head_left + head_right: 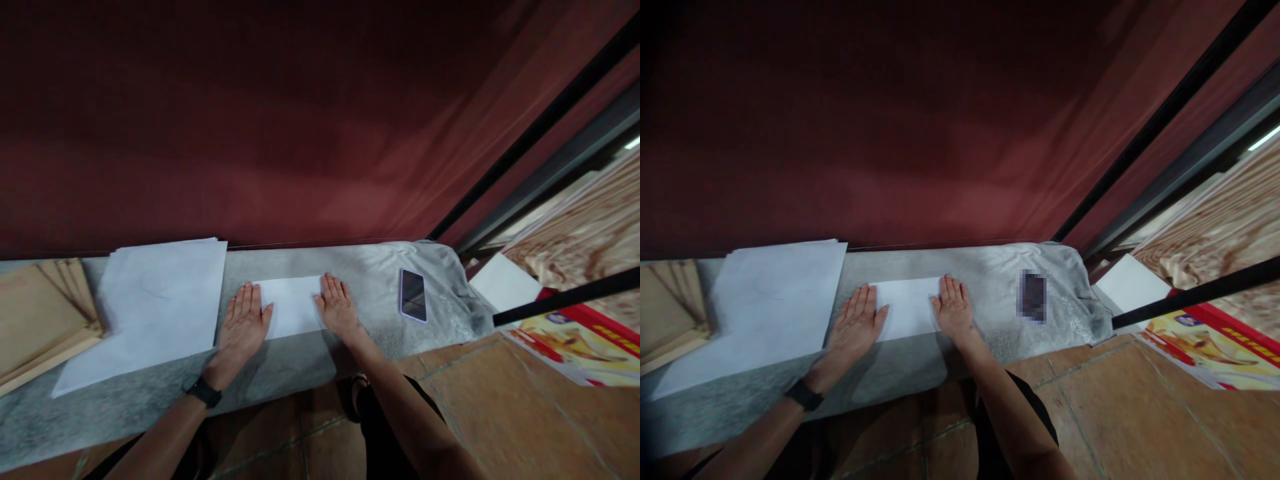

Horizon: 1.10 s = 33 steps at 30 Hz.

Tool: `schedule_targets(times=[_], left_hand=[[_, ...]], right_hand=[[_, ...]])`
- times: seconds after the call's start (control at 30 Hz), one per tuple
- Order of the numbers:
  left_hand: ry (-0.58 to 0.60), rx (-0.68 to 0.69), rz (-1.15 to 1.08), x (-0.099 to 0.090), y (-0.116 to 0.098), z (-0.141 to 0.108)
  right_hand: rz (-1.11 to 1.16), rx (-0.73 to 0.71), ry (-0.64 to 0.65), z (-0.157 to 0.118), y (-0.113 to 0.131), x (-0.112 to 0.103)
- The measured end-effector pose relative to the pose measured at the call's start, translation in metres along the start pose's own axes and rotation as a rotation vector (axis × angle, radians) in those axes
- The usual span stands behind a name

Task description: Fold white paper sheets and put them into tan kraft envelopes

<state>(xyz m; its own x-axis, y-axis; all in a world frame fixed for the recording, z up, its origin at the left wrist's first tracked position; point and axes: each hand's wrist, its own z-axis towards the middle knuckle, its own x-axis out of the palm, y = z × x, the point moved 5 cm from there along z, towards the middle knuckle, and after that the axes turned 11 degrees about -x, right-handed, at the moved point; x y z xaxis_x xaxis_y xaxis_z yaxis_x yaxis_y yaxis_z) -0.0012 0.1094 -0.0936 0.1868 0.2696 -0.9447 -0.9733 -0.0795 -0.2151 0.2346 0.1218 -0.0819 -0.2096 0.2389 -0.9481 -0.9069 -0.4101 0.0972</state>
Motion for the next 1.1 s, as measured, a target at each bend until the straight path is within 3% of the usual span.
schedule_targets(times=[0.1,0.2,0.37,0.47,0.8,1.1], left_hand=[[-0.012,-0.023,-0.017,-0.005,0.006,-0.003],[-0.059,0.005,-0.03,-0.015,-0.002,-0.012],[-0.024,0.284,-0.054,-0.018,-0.038,-0.047],[0.008,0.329,-0.05,-0.011,-0.041,-0.059],[0.009,0.188,-0.065,-0.025,-0.009,-0.058],[0.083,0.108,-0.02,-0.029,0.005,-0.06]], right_hand=[[0.0,0.055,-0.006,-0.001,-0.004,-0.009],[0.039,0.061,-0.023,-0.003,0.006,-0.02],[0.225,-0.237,0.023,-0.019,0.065,-0.017],[0.234,-0.333,0.041,-0.032,0.085,-0.01],[0.099,-0.197,0.017,-0.049,0.046,-0.013],[0.021,-0.049,0.084,-0.057,0.025,-0.016]])
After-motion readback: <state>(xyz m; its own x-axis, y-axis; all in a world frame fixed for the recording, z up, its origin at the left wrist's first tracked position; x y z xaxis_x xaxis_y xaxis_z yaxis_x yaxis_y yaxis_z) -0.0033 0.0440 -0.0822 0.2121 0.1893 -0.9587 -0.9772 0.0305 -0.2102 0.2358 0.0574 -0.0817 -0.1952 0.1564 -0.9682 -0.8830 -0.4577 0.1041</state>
